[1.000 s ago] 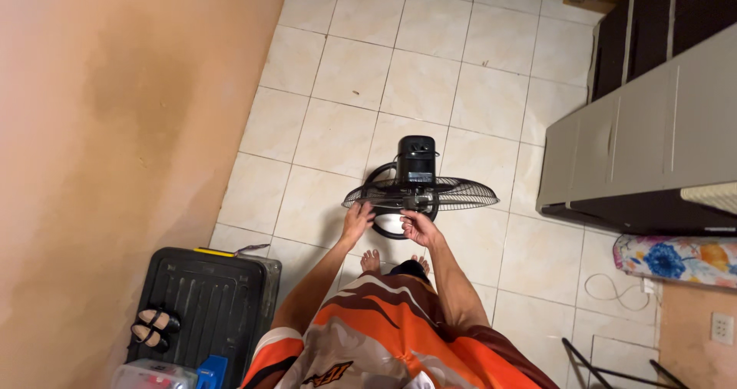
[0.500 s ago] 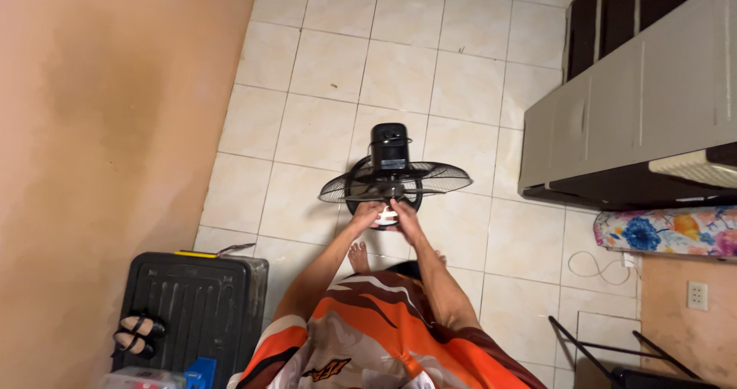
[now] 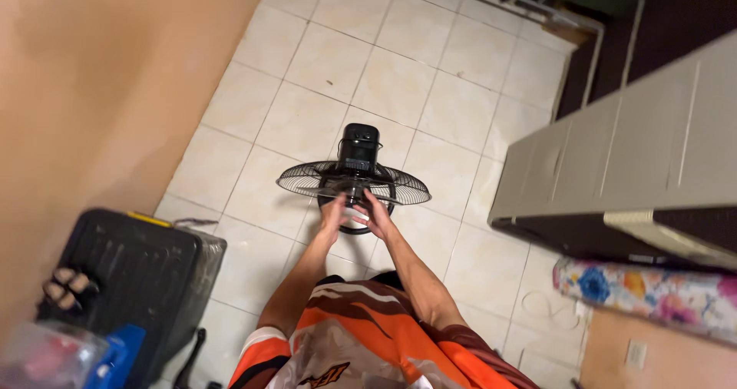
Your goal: The person disassembles a black electric fan by removing the front grille, fan blades, and rear grille, then reassembles the components in reverse order. The person repeatedly removes and reattaches the front grille and blades during the process.
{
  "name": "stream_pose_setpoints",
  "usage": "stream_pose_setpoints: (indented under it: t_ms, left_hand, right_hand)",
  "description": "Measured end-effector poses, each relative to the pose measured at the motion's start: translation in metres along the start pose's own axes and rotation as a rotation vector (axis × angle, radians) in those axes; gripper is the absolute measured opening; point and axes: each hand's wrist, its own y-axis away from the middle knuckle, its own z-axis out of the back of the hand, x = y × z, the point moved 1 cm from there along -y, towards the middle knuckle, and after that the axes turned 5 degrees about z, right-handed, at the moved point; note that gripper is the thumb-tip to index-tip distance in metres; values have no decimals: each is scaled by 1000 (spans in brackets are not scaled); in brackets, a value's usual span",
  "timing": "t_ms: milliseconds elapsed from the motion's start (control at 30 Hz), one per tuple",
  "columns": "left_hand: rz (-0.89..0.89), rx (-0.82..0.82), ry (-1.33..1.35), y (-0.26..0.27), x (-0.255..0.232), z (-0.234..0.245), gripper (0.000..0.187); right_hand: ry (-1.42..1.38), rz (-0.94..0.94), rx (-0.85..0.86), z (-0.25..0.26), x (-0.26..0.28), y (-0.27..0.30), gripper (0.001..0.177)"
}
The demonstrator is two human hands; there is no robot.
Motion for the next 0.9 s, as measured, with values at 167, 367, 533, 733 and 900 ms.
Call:
stream_pose_setpoints:
  t_ms: [167,367,533,733,900]
  left_hand:
    - [-240,-117,107,0,8,0,46]
    - [-80,81,213,-21,5,-4,31]
    - [7,246,209,-15,-6,33,41]
    - [58,170,118,-19,-11,46,39]
    - [29,312,145,-16,7,29,39]
  right_hand:
    - [41,-80,5,4,-5,-11,73]
    - [-157,14,9,-17,-31,-32,64]
    - [-366,43,-88,-33,-32,-38,69]
    - [-374,60,-152,-37,-46,-33,63]
    - [-340,100,-271,-36,-47,-40,63]
